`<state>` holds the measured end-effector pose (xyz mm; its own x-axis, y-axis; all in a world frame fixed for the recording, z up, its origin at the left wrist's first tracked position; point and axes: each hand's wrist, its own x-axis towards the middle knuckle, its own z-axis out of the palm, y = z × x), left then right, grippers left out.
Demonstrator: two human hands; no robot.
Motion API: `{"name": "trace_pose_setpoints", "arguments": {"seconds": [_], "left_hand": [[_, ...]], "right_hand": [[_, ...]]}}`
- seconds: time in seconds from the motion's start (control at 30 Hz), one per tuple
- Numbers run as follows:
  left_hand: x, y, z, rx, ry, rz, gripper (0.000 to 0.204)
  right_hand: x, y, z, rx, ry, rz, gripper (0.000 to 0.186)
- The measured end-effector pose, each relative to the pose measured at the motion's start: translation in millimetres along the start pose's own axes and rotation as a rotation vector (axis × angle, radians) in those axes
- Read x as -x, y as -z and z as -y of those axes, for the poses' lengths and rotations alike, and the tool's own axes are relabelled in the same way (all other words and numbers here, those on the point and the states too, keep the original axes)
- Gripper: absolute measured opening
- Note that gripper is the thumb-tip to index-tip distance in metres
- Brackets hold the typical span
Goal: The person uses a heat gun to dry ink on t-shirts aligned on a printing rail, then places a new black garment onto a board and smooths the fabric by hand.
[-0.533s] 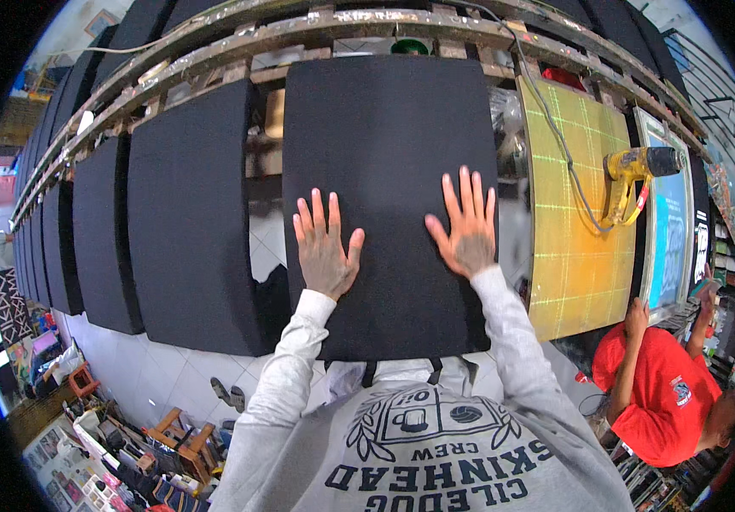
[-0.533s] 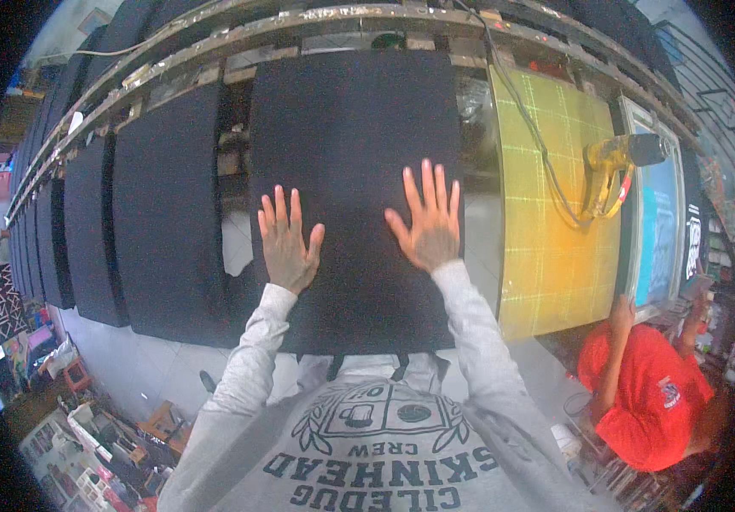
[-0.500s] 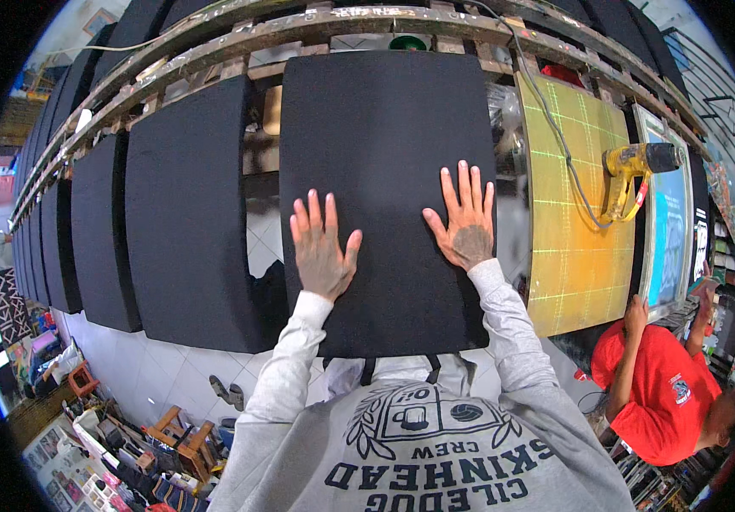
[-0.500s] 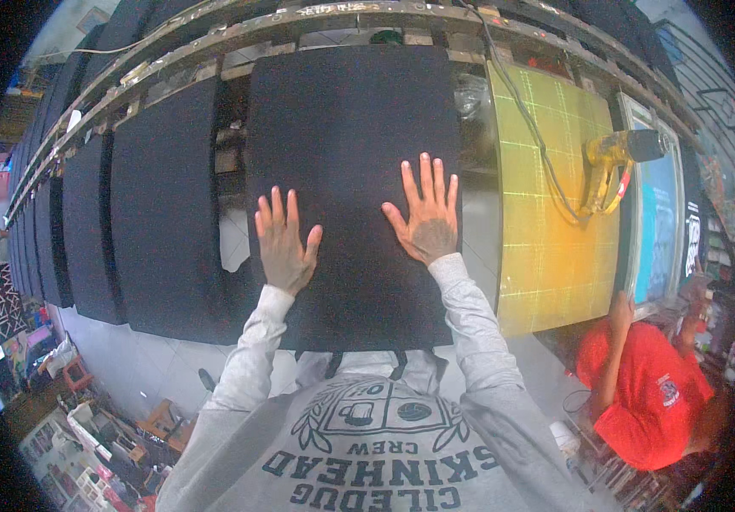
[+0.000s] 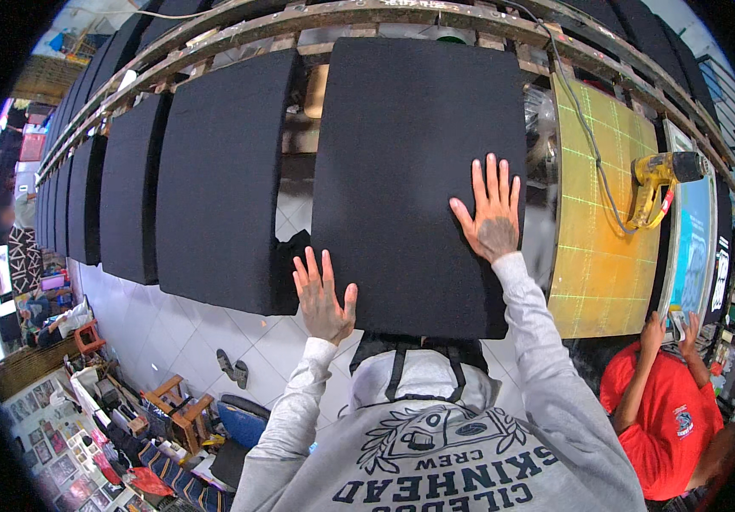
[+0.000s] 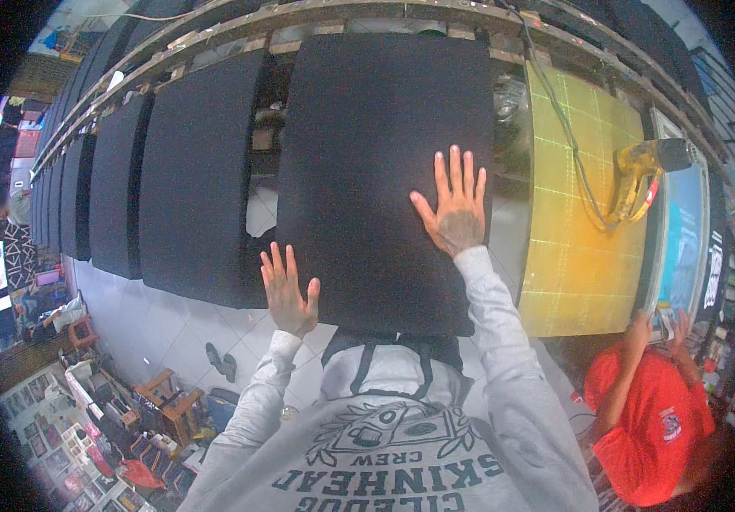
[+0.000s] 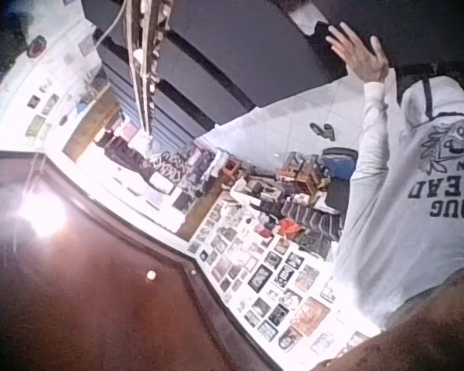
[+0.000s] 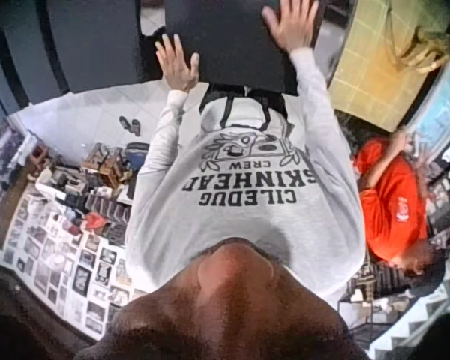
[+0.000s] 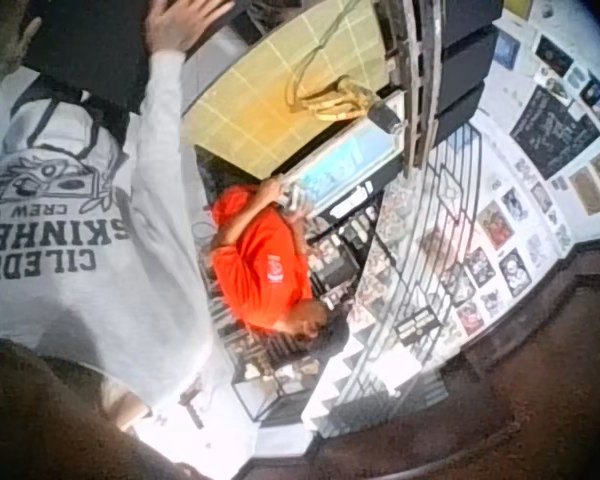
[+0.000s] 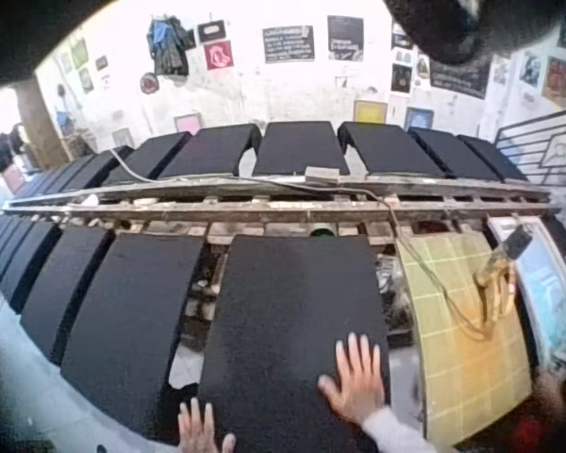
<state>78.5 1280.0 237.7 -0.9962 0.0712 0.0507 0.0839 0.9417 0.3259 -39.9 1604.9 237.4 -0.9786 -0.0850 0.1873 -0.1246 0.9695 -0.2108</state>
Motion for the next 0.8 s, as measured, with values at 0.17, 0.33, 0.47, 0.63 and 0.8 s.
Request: {"name": "trace_pose_setpoints", "arguments": {"seconds": [0.17,0.33,0.47,0.63,0.8], "left_hand": [[7.9,-0.2,5.7,0.015,0.037,-0.024,0.070],[7.7,4.9,7.6,0.055,0.049,-0.039,0.069],[4.2,3.6,13.2,0.153,-0.016,-0.099,0.076],[13.3,3.4,26.2,0.500,0.030,-0.269,0.089],[16.8,0.4,39.3,0.580,-0.067,-0.186,0.092]], "right_hand": [[137.4,29.1,83.1,-0.173,0.175,0.376,0.086],[29.4,-1.5,91.0,-0.101,0.220,0.144,0.081],[-32.2,-42.5,103.1,-0.005,0.053,-0.070,0.075],[91.2,-11.6,197.1,-0.137,0.094,0.293,0.079],[-30.8,-50.3,212.1,-0.102,0.104,0.056,0.075]]}}
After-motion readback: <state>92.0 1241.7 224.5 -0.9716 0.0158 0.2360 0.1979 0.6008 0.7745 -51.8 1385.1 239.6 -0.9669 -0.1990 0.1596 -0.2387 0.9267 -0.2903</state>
